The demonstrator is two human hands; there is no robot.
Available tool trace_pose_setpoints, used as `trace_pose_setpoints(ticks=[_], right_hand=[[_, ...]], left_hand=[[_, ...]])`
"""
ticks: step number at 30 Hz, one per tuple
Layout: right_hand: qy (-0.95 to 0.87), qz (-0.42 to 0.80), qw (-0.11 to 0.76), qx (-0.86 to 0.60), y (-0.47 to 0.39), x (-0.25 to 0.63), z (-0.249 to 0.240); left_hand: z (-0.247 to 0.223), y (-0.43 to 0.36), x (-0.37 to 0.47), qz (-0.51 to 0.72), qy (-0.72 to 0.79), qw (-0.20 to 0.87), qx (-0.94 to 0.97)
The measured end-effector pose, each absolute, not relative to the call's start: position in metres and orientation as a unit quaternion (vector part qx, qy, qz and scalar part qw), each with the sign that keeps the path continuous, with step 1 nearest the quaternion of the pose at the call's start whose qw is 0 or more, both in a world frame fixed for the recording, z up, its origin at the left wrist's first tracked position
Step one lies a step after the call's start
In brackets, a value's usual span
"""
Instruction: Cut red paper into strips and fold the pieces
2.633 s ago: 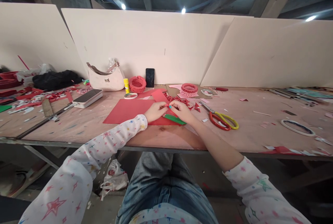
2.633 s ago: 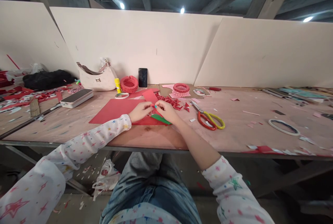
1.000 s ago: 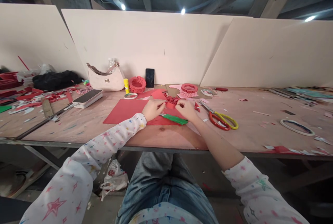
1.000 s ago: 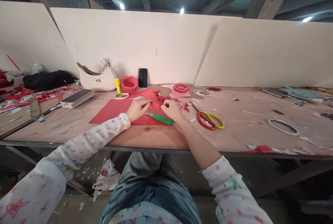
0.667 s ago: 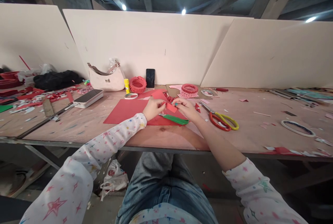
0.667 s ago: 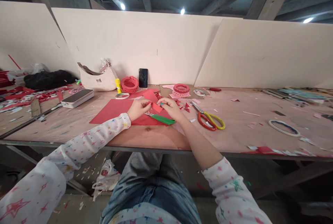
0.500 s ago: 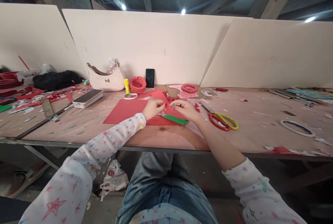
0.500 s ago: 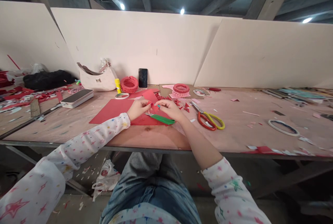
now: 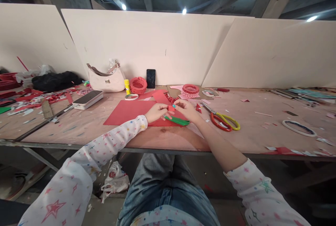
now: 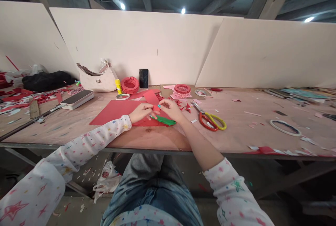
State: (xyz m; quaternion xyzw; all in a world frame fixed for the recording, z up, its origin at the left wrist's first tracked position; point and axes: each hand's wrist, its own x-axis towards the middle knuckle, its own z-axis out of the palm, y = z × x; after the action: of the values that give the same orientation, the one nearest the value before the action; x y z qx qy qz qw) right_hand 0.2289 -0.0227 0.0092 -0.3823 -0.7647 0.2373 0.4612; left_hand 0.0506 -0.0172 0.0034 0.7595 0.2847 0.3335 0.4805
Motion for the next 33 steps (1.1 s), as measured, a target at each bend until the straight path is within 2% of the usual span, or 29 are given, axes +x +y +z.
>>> trace_pose_setpoints(ticks=[12, 22, 27, 33], right_hand=[[-0.758, 0.261, 0.47, -0.369, -0.021, 0.228, 0.006], [-0.751, 0.27, 0.492, -0.347, -0.022, 0.227, 0.007], [-0.742, 0.289, 0.47, -0.381, -0.024, 0.226, 0.007], [-0.718, 0.316, 0.486, -0.384, -0.024, 0.227, 0.009]], left_hand=[[0.005, -0.02, 0.051, 0.331, 0.273, 0.526, 0.735], [-0.001, -0.017, 0.052, 0.35, 0.273, 0.483, 0.755], [-0.006, -0.014, 0.051, 0.366, 0.277, 0.379, 0.804], [-0.003, -0.015, 0.049, 0.38, 0.257, 0.242, 0.855]])
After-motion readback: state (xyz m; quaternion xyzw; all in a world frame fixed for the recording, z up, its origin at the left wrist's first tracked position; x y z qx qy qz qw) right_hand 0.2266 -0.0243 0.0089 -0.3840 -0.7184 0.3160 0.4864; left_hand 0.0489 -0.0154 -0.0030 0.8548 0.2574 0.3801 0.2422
